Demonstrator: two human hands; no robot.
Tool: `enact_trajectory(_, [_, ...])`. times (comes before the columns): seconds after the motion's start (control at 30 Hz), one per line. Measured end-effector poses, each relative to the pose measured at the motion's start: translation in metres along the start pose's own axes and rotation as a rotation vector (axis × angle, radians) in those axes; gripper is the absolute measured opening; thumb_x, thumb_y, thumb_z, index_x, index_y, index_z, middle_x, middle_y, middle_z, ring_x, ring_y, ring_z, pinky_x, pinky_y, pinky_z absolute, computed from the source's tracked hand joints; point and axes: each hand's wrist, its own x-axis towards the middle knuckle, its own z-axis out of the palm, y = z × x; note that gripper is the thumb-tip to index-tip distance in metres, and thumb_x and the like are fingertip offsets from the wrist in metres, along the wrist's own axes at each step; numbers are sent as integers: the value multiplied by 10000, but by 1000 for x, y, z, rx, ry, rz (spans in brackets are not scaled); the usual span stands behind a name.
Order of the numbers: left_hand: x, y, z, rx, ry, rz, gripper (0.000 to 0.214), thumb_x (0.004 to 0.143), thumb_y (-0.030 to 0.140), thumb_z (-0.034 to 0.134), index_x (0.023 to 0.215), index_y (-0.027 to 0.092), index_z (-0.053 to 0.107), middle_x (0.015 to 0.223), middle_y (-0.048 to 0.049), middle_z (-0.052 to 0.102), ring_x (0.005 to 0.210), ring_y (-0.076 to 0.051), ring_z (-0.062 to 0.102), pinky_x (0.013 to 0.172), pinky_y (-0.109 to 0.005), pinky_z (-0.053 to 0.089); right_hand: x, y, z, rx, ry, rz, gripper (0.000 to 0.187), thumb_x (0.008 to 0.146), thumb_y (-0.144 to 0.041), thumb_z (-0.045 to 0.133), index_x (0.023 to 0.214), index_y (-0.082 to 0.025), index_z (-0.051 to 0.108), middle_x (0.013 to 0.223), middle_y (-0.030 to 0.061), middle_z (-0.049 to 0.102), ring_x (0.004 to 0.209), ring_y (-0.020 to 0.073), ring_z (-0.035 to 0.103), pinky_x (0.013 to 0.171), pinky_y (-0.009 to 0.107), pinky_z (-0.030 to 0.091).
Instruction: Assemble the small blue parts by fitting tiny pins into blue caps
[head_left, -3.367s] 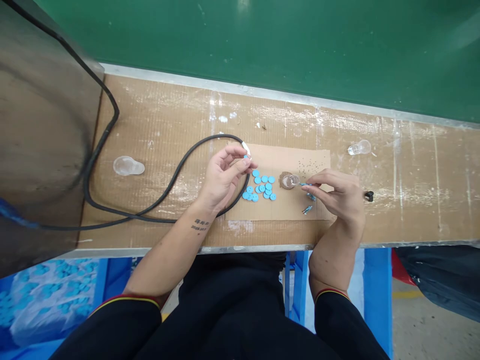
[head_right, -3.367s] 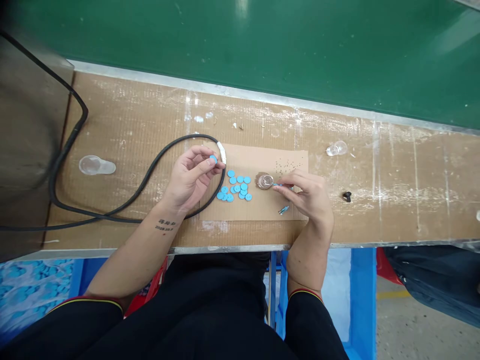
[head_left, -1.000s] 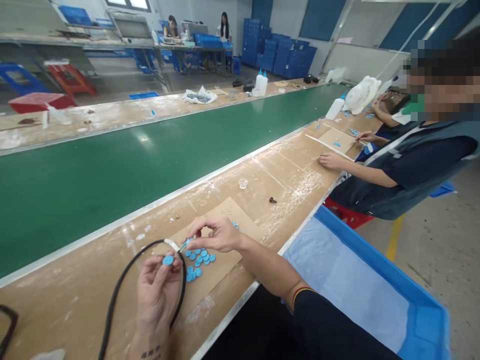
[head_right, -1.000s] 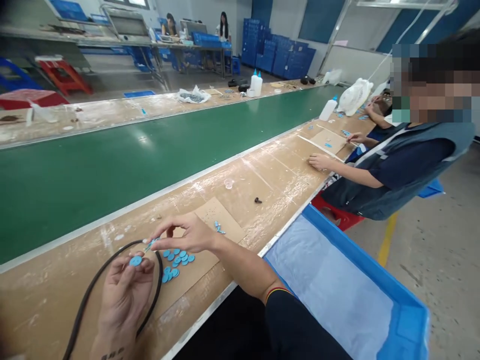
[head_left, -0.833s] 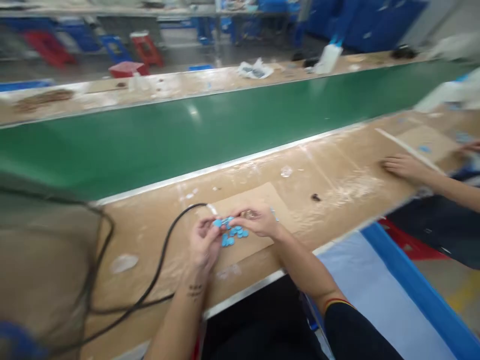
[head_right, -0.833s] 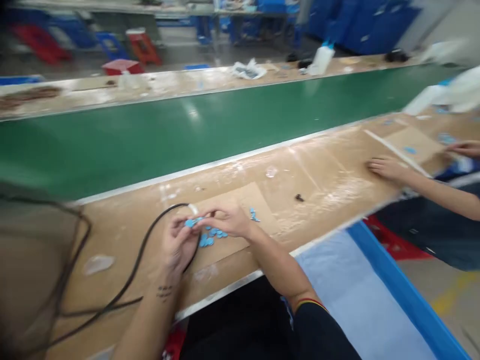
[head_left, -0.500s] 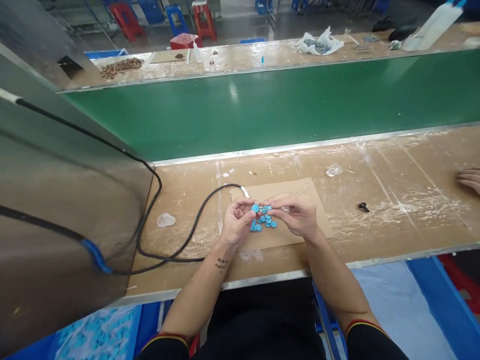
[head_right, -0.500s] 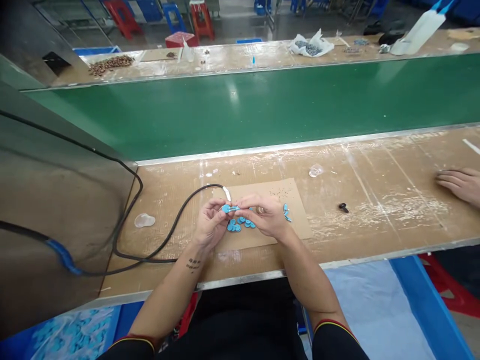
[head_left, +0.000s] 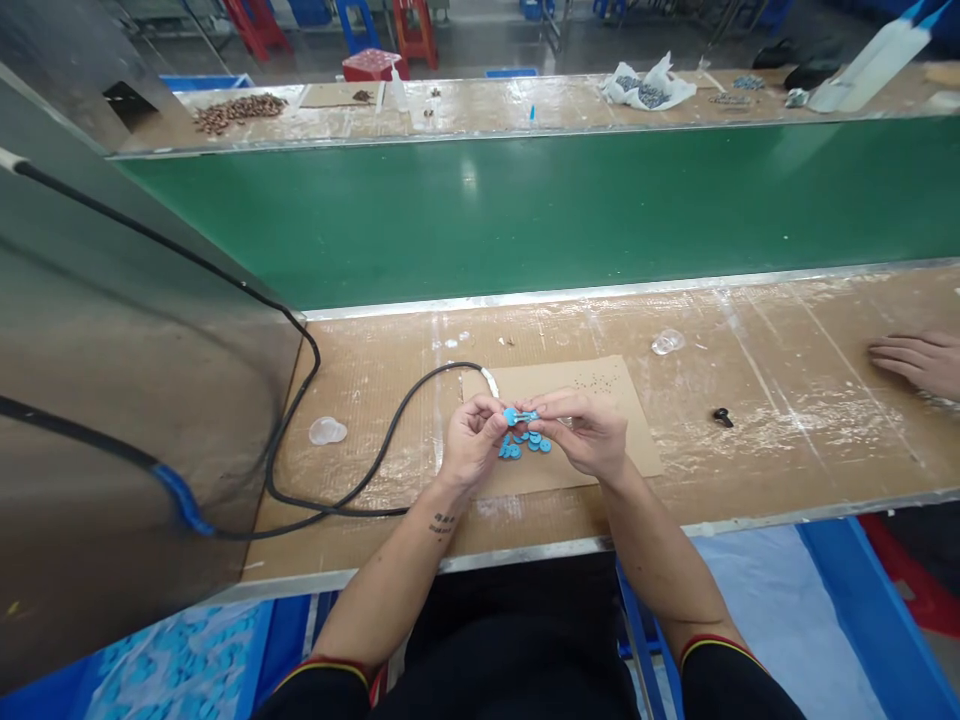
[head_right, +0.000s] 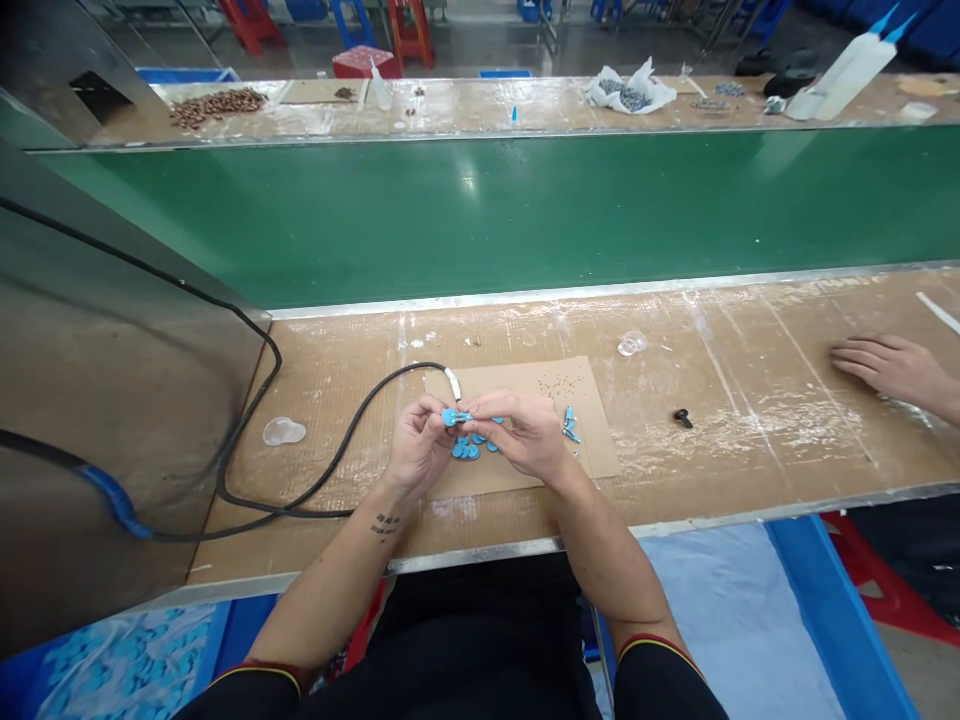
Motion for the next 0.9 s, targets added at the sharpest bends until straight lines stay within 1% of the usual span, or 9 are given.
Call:
enact_trajectory(0.07, [0,0,1,-7,-1,-1,604,538,598,1005,656,174,591,633,28,676,517,-69,606,591,-210,570,0,0,0,-10,-5,4,275,877,-123,824,1078,-306,785,1010,16,851,890,187,833,789,271,700])
enact_trajectory(0.17, [1,1,2,-23,7,-11,573,514,575,1020,644,170,636,611,32,668,512,-64,602,579,-199,569,-1,0,0,-67,-18,-9,191,902,-165,811,1048,-285,781,991,24,851,877,192,834,776,275,704])
enact_trajectory(0.33, [2,1,0,4,69,-10,553,464,570,1033,622,165,690,630,11,706,546,-84,646,561,-191,566,0,1,-2,-189,-51,-92,80,950,-192,765,1014,-239,759,960,39,848,872,179,833,788,256,700])
enact_trajectory(0.5, [3,-1,-3,90,127,35,555,464,586,1026,566,163,682,635,-11,713,564,-98,656,583,-212,584,0,5,-2,-268,-102,-167,117,971,-158,724,1053,-238,749,989,37,849,919,172,832,833,252,698])
enact_trajectory(0.63, [3,-4,-6,134,193,74,553,453,600,1022,538,170,685,613,-19,714,551,-102,652,557,-206,573,-6,9,2,-328,-104,-208,98,997,-167,685,1045,-219,753,1043,65,847,964,172,827,868,253,693])
enact_trajectory(0.7, [3,-7,-8,154,222,112,536,466,593,1021,548,174,697,623,-27,734,555,-111,663,543,-200,566,-10,12,6,-370,-109,-172,95,1016,-198,664,1008,-213,758,1063,62,846,975,158,824,902,239,683])
enact_trajectory(0.77, [3,-10,-11,160,251,174,510,481,559,1029,558,174,703,633,-22,748,563,-105,669,563,-188,575,-12,16,9,-422,-147,-93,145,1035,-224,633,963,-222,759,1082,35,844,988,133,818,943,220,667])
enact_trajectory(0.83, [5,-12,-14,170,256,232,475,504,526,1032,590,176,723,648,-16,760,606,-106,698,621,-178,598,-12,20,11,-469,-208,-29,169,1038,-241,627,928,-226,754,1092,16,841,1009,116,810,973,208,652])
enact_trajectory(0.9, [6,-12,-17,185,240,271,432,538,496,1029,655,180,757,694,-16,782,655,-106,723,687,-176,616,-11,24,11,-523,-252,-24,167,1029,-251,641,904,-229,749,1080,8,841,1036,113,803,1003,203,638])
